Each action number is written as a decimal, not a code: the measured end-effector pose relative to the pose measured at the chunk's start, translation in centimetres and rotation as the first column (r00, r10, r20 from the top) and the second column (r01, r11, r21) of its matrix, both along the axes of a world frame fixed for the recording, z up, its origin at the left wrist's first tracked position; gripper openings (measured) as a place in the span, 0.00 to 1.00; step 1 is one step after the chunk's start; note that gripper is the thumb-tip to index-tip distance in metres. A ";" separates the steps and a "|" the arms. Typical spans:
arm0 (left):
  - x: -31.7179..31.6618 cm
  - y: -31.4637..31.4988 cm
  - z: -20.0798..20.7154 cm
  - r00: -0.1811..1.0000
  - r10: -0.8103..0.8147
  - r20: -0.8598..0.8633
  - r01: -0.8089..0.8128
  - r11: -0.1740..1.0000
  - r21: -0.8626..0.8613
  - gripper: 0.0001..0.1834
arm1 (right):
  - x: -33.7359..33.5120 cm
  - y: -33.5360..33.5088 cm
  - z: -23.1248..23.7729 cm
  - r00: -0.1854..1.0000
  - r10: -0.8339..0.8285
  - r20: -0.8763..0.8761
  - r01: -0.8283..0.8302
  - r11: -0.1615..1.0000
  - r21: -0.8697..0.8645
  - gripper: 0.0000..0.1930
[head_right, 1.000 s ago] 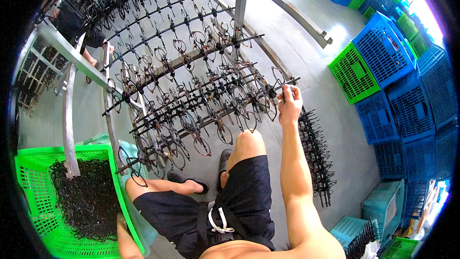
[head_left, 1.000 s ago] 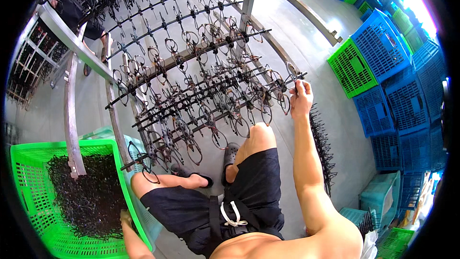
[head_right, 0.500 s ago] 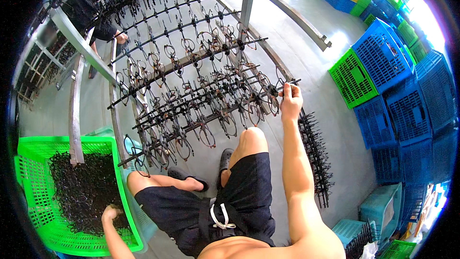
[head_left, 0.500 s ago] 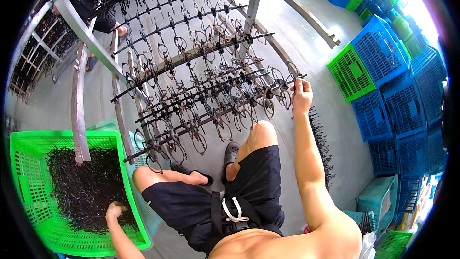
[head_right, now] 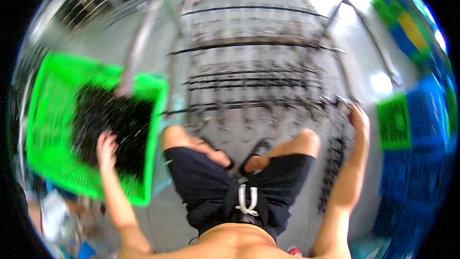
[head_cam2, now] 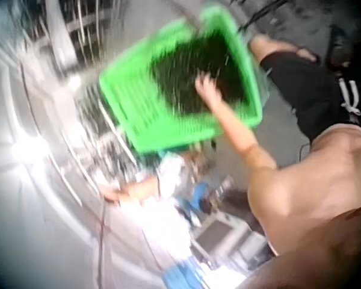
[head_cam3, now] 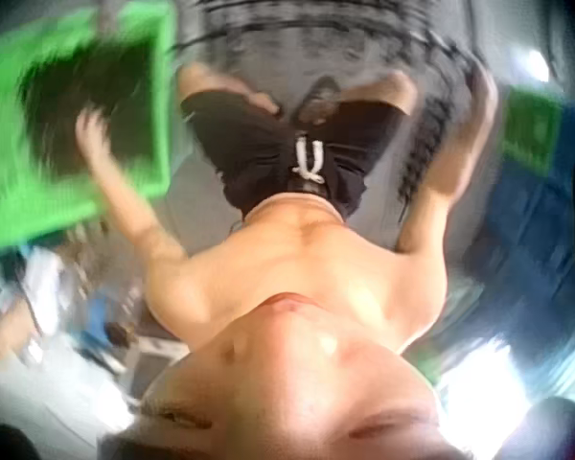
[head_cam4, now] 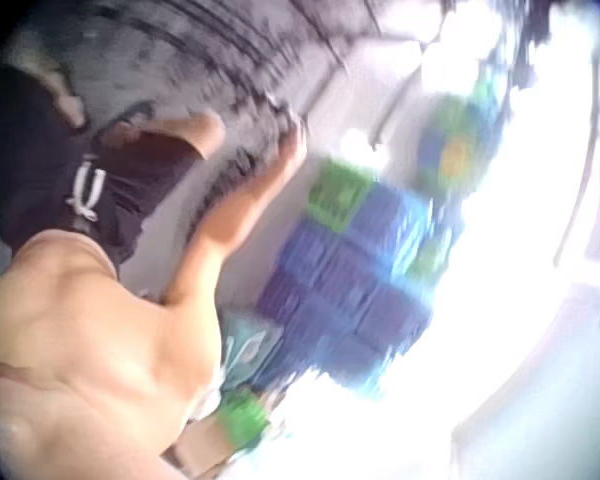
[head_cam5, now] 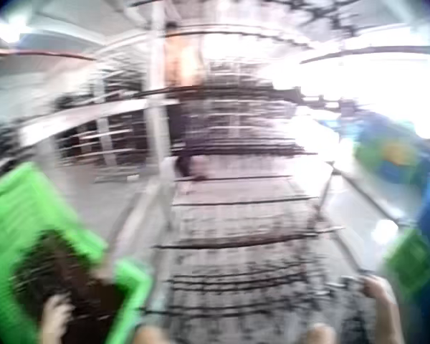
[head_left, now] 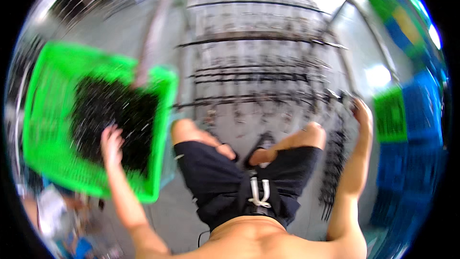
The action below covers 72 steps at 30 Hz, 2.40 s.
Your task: The person sits on the floor and repeatedly picks small black plastic hangers from a green basket, then hooks them onto a metal rack. The task continues with the same repetitive motion of picking and hanging.
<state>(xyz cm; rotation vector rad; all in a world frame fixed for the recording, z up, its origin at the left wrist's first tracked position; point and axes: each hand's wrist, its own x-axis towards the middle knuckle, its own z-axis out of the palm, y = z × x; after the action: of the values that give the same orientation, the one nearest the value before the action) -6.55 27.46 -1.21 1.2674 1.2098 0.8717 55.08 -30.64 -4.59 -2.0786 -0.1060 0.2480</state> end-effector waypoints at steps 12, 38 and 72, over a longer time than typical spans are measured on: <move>4.8 -7.5 4.3 0.800 -0.069 0.596 0.099 0.995 -0.018 0.17 | -7.6 0.9 -14.1 0.915 -0.185 -0.360 0.298 0.909 0.291 0.15; 10.2 -16.4 3.7 0.894 -0.044 0.447 0.060 0.998 -0.021 0.15 | -33.4 30.3 5.3 0.904 0.422 -0.063 -0.232 0.610 0.758 0.06; 11.1 -17.8 2.8 0.845 -0.089 0.527 0.249 0.938 -0.242 0.08 | -35.0 37.8 1.8 0.973 0.191 -0.128 -0.055 0.732 0.679 0.08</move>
<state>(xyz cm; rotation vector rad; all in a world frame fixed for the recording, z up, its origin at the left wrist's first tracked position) 4.59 9.63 1.54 0.8059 0.7513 0.7876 20.11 7.15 -2.78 -1.3087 -0.1889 0.4209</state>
